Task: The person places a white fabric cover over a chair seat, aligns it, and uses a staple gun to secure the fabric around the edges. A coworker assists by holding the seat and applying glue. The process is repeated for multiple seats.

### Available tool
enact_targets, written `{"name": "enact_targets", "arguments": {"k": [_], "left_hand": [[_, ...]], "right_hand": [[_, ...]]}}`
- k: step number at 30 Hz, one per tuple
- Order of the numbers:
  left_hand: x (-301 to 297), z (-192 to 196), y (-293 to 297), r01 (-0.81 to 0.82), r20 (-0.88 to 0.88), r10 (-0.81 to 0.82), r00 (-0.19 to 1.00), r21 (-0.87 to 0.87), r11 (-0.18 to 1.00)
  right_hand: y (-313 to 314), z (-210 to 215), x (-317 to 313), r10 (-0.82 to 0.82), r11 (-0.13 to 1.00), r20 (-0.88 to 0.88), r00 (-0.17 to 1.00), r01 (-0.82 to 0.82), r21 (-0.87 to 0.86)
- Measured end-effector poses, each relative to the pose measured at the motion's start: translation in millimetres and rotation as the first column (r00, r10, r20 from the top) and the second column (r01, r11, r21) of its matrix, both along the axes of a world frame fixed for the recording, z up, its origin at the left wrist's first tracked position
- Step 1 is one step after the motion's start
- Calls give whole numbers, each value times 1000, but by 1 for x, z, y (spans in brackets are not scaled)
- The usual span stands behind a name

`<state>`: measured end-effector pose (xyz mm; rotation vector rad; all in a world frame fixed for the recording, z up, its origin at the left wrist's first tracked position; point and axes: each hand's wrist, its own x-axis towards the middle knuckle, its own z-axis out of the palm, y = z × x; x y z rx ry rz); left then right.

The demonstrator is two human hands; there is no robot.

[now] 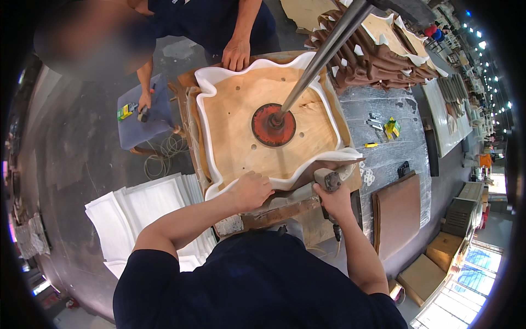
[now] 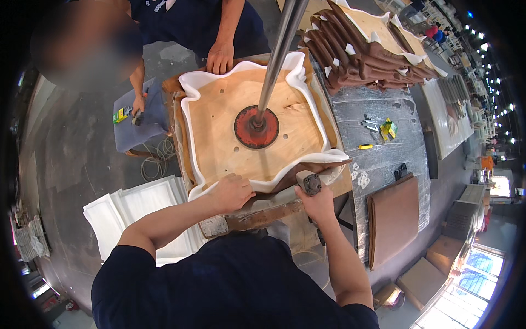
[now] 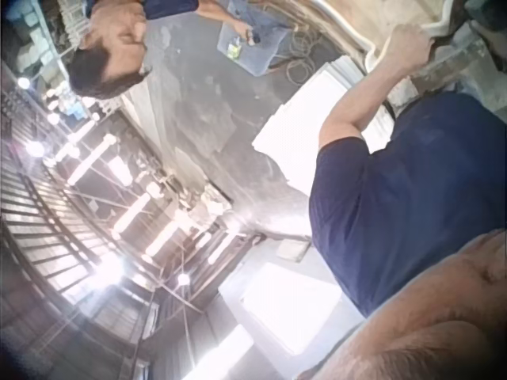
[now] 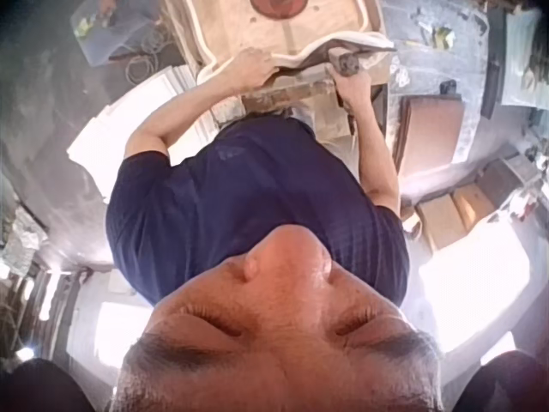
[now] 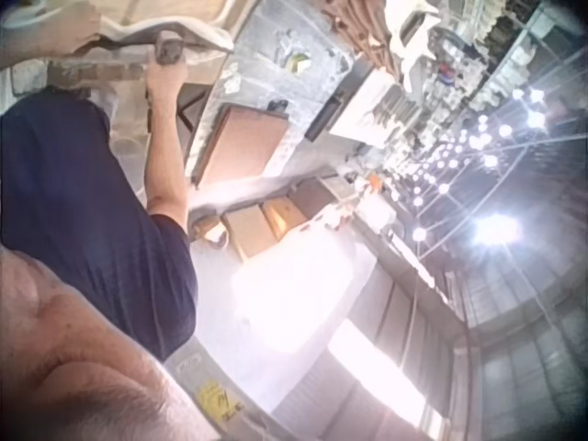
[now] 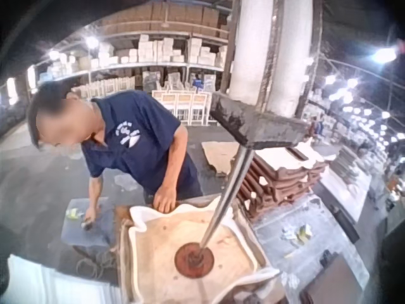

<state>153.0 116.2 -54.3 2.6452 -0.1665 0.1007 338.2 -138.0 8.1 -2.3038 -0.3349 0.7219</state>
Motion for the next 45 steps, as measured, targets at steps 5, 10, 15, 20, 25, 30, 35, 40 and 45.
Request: {"name": "enact_targets", "arguments": {"k": [5, 10, 15, 20, 25, 30, 35, 40, 45], "left_hand": [[-1, -4, 15, -79, 53, 81, 995, -37, 996], [-3, -15, 25, -206, 93, 215, 972, -98, 974], [-1, -31, 19, -294, 161, 330, 930, -211, 932], [-2, -29, 1, -396, 50, 425, 904, -284, 874], [2, -24, 2, -418, -50, 431, 901, -364, 832], [0, -23, 12, -413, -66, 421, 905, -372, 831], [1, -21, 15, -415, -87, 415, 906, -378, 827], [-1, -21, 19, -403, -89, 401, 912, -382, 832], [-1, -26, 18, -404, -16, 438, 899, -421, 812]], "right_hand": [[5, 4, -7, -3, 999, -32, 999, 2, -43], [12, 10, -19, -8, 999, -21, 1000, 7, -49], [19, 23, -28, -101, 994, -141, 985, 95, -45], [48, 47, -66, -42, 994, -342, 939, 73, 78], [78, 37, -87, 0, 997, -352, 936, 26, 68], [89, 31, -88, -15, 1000, -364, 931, 14, -5], [105, 33, -89, -13, 1000, -351, 936, 12, -5], [116, 40, -93, -30, 994, -342, 939, -9, -110], [121, 33, -98, -40, 981, -329, 943, -25, -191]]}}
